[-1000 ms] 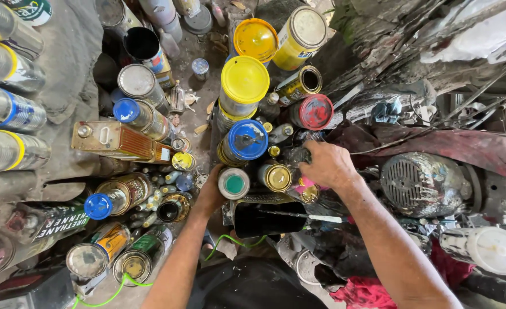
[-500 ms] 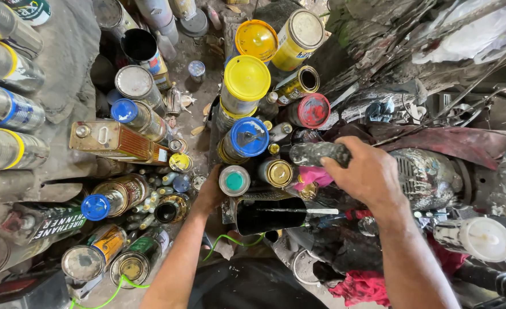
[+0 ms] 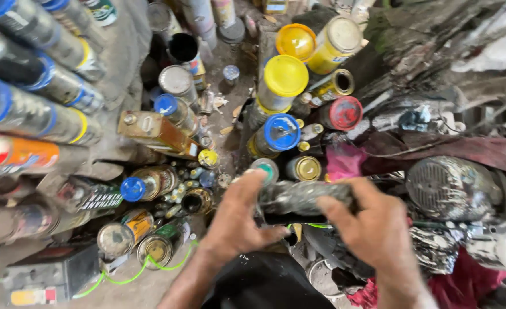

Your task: The person cleans a paint sprayer by first pouring a liquid from a green can into the sprayer's cup, then wiping the sprayer with a pink cloth. The person then pours a liquid from a yellow can labeled 'Urethane Paint Thinner' into the sprayer's cup and continues wiping the sprayer with the pink cloth.

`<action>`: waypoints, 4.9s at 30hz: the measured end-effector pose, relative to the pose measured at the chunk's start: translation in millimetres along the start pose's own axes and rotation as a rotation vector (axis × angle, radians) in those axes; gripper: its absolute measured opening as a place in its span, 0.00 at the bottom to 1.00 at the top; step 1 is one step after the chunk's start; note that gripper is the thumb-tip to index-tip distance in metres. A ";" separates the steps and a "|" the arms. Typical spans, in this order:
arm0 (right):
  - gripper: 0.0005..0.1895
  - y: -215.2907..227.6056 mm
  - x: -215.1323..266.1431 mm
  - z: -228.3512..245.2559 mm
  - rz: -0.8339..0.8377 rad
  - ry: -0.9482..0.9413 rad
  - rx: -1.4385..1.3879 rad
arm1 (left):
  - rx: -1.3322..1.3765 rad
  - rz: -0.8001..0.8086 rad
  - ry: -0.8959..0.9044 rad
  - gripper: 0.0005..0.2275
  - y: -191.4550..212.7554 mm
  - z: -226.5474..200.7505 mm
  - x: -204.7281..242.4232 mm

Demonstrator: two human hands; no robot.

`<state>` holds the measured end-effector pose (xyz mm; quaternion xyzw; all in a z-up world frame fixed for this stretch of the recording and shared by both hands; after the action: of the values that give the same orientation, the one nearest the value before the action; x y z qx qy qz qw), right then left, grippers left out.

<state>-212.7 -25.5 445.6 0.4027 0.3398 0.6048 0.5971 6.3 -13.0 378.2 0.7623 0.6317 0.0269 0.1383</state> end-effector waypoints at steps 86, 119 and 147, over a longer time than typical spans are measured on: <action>0.24 -135.1 35.6 27.5 -0.080 0.342 0.011 | -0.277 0.252 0.701 0.32 -23.2 73.0 64.5; 0.27 -71.2 109.1 -12.5 0.121 0.223 -0.245 | 0.076 0.543 0.516 0.26 -77.6 68.3 87.4; 0.24 -62.9 -107.0 -152.9 -0.281 0.356 0.136 | 0.132 -0.234 0.557 0.25 -2.3 107.0 76.9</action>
<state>-325.1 -117.9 312.8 0.2778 0.5323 0.5529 0.5777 42.6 43.1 264.6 0.6551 0.7291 0.1776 -0.0877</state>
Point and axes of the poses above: each hand's wrist, its own x-axis away from the middle knuckle, its own y-axis out of the back of the hand, z = x × y, the point moved 8 cm from there along -x, towards the middle knuckle, and after that the axes turned 13 degrees about x, right-handed, at the moved point
